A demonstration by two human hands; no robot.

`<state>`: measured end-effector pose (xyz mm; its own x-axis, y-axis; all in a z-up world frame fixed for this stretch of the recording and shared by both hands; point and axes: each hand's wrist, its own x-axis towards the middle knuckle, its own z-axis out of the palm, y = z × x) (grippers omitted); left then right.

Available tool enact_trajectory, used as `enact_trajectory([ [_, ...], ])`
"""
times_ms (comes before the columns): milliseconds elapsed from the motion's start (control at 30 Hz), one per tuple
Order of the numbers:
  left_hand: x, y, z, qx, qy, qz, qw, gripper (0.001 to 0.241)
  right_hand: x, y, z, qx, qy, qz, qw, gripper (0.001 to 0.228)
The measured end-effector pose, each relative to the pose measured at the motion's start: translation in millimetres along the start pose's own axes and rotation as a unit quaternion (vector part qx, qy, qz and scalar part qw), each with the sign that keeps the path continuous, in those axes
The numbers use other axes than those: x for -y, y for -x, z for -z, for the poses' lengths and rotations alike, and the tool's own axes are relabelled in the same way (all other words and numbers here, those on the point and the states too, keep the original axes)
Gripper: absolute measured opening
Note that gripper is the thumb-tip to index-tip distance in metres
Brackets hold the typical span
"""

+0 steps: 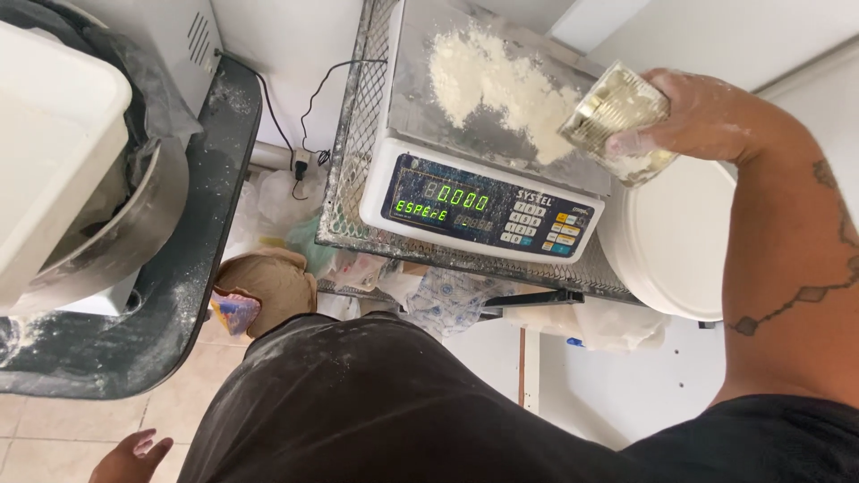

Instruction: The person scoops flour from a container and pours it onto a digital scale. They then cut a portion of dough from a larger mass on a floured table using a dough scraper, weigh it, and roll it into a ball by hand. This process is repeated to create multiple dough balls.

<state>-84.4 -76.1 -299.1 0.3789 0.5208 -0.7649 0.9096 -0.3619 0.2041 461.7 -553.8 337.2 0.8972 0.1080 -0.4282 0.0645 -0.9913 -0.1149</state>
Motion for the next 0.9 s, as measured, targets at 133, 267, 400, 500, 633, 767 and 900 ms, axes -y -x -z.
enact_trajectory([
  [133, 4.1, 3.0, -0.9, 0.006, -0.007, 0.004, 1.000, 0.069, 15.2, -8.9, 0.9, 0.017, 0.106, 0.028, 0.994, 0.072],
  [267, 17.9, -0.9, -13.2, 0.012, 0.052, 0.021, 0.998, 0.071, 24.7, -19.2, 4.8, 0.002, 0.089, 0.041, 0.995, 0.079],
  [400, 33.8, 15.2, -19.6, 0.014, 0.054, 0.050, 0.997, 0.071, 22.8, -18.3, 3.3, -0.051, -0.005, 0.038, 0.998, 0.084],
  [500, 42.4, 13.4, -27.4, 0.025, 0.031, 0.040, 0.998, 0.072, 11.6, -21.7, -3.1, -0.056, 0.024, 0.012, 0.998, 0.085],
  [633, 48.2, 7.3, -28.1, 0.074, 0.060, 0.067, 0.993, 0.073, -1.8, -10.5, -14.5, -0.094, -0.043, 0.002, 0.995, 0.063],
  [767, 34.0, -2.5, -2.2, 0.052, -0.008, 0.029, 0.998, 0.070, -37.5, -16.5, -33.0, -0.097, -0.171, 0.093, 0.976, 0.061],
  [900, -35.5, 49.8, 62.8, -0.027, -0.001, -0.093, 0.995, 0.053, -45.0, 7.9, -68.9, -0.263, -0.270, 0.197, 0.905, 0.079],
])
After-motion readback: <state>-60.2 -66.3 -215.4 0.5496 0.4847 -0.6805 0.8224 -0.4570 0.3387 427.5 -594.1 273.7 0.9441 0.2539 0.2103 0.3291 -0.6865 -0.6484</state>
